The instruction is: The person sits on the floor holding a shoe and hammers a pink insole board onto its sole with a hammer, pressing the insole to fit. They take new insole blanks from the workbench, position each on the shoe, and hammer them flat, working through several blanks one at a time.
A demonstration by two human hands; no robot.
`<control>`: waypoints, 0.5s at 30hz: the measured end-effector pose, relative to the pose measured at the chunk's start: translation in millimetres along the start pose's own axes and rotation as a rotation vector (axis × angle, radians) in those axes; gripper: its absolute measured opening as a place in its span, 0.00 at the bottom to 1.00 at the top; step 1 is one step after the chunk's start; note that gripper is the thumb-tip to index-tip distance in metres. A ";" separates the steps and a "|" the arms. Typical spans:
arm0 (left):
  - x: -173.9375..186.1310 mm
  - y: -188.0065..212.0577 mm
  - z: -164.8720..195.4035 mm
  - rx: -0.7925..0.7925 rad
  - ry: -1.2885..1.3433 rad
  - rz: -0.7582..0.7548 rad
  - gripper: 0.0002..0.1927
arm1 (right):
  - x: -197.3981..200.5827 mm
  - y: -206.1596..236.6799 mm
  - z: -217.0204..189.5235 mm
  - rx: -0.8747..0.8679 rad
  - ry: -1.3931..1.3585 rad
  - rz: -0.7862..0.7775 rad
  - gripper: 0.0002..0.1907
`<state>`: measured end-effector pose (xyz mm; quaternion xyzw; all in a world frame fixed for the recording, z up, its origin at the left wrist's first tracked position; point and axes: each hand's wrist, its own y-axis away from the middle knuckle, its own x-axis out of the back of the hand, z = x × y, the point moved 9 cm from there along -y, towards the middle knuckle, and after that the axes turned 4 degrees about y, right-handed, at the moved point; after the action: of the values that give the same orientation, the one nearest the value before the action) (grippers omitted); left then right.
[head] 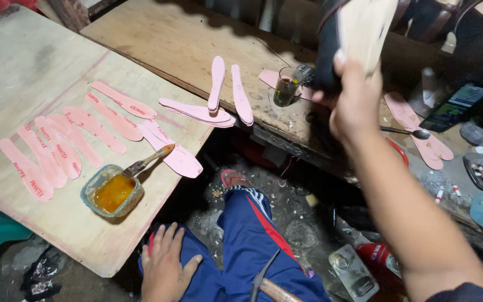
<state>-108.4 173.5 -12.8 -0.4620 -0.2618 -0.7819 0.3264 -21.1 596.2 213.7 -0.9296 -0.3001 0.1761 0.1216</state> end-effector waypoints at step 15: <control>5.8 -20.0 -39.2 0.012 0.155 0.126 0.30 | -7.8 -195.5 31.1 -0.344 0.518 0.313 0.19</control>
<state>-147.2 157.0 -26.9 -0.4139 -0.2109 -0.7916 0.3969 -140.2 749.8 252.3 -0.9851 -0.1384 -0.1022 0.0070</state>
